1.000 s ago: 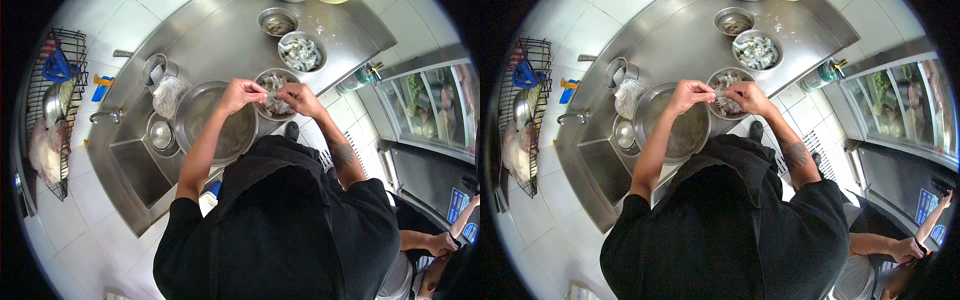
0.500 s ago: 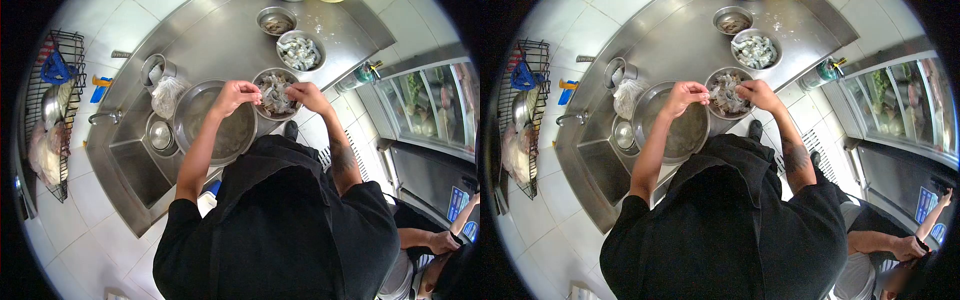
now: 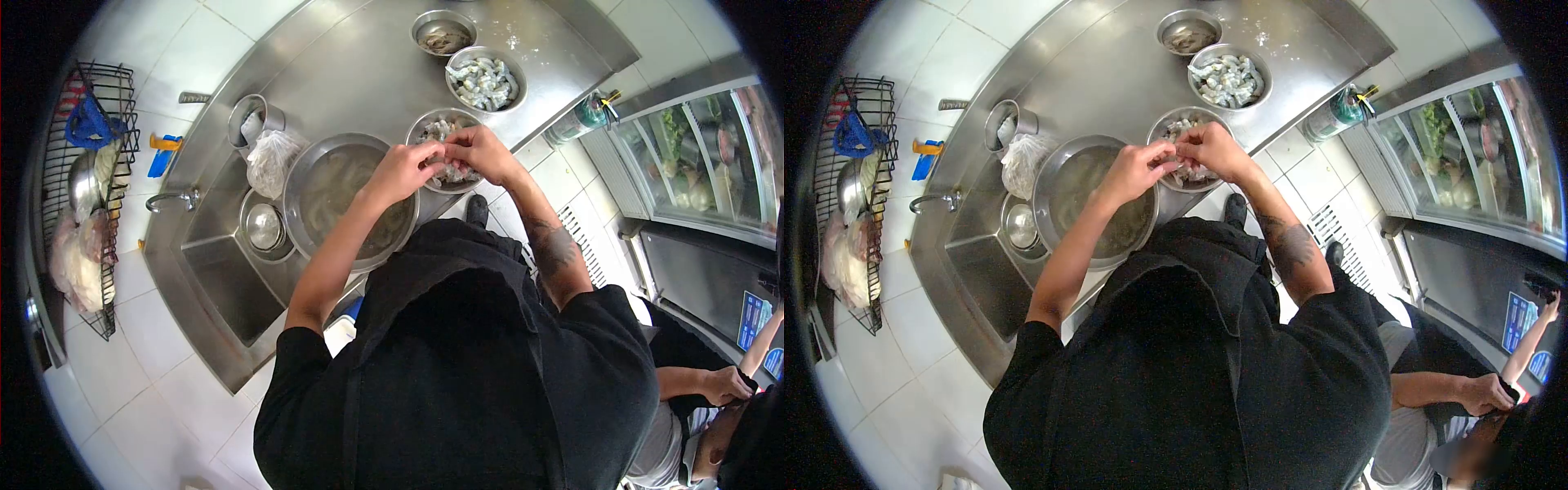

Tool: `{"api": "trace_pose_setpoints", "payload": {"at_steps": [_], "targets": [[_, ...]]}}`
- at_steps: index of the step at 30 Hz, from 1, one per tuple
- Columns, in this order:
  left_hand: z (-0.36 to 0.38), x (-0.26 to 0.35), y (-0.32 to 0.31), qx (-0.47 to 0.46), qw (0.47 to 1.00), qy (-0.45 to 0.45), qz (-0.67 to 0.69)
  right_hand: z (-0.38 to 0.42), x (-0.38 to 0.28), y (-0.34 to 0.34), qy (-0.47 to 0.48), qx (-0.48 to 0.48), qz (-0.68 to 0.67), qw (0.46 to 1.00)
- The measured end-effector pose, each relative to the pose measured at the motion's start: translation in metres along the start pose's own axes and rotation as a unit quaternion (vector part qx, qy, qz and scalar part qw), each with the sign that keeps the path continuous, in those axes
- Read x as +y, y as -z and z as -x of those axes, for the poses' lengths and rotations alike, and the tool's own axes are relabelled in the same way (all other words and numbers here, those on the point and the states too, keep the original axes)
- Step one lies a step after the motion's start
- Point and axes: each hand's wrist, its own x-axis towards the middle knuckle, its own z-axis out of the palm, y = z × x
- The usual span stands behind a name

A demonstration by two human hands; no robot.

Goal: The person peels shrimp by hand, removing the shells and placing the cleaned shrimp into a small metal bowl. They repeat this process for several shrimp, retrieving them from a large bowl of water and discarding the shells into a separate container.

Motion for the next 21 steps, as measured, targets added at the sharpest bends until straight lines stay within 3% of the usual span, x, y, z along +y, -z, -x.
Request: {"api": "trace_pose_setpoints", "payload": {"at_steps": [9,11,18,21], "targets": [[-0.006,-0.005,0.005,-0.067,0.998,0.013,0.012,0.005,-0.007,-0.003,0.010,0.021,0.050,0.998],[-0.003,-0.007,0.003,-0.056,0.993,0.068,0.073,0.006,-0.004,-0.001,0.007,0.030,0.037,0.999],[0.006,-0.016,0.000,-0.054,0.989,0.086,0.111,0.015,-0.004,0.011,-0.008,0.037,0.028,0.999],[0.007,-0.026,-0.006,-0.014,0.970,0.107,0.217,0.016,-0.002,0.025,-0.002,-0.006,0.054,0.999]]}}
